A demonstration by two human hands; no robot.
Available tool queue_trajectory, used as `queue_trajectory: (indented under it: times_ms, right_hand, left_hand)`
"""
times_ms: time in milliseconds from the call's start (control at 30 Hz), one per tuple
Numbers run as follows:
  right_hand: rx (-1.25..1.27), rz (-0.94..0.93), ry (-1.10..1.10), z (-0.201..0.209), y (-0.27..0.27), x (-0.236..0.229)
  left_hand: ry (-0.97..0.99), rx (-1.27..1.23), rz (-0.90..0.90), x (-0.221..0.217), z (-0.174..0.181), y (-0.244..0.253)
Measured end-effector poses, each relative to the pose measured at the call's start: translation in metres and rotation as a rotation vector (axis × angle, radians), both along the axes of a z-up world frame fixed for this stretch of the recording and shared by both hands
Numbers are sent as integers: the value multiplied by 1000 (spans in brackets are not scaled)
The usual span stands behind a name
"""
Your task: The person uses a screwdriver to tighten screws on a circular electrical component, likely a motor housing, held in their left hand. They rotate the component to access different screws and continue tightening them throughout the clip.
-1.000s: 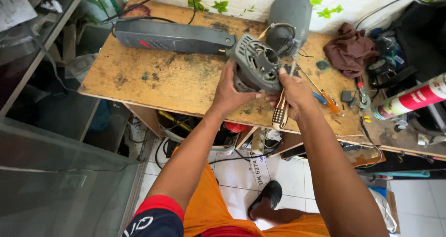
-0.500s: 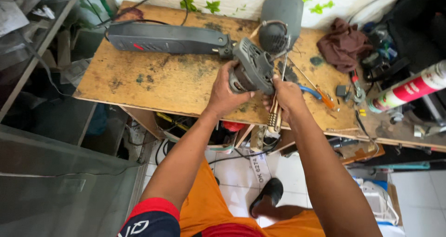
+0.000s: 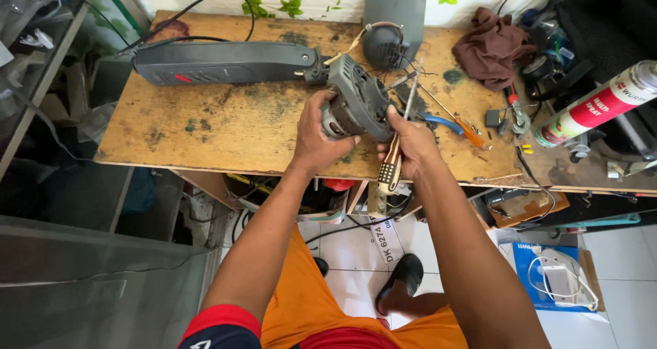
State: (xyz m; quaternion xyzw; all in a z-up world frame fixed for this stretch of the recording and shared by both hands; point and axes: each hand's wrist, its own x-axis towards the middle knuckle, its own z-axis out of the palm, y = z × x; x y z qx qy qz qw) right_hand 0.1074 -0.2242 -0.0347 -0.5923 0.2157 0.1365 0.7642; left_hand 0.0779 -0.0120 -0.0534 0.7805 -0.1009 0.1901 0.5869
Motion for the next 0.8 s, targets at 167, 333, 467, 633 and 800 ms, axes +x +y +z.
queue_trajectory:
  times_ms: [167,333,467,633,800]
  right_hand:
    - [81,-14,-57,-1,-3,-3]
    - [89,-1,-32,10,-3,-2]
    - [-175,59,-103,18,4,-6]
    - [-618,116,-232,53,9,-31]
    - [-818,136,-318,50,3,-35]
  left_hand:
    - [-31,9,9,-1,1,-2]
    - [-89,40,35,3,-4,-1]
    - [-135,91,75,3,-6,-2]
    - [-116,82,60,0,-5,-1]
    - [-140,83,28,-4,1,-1]
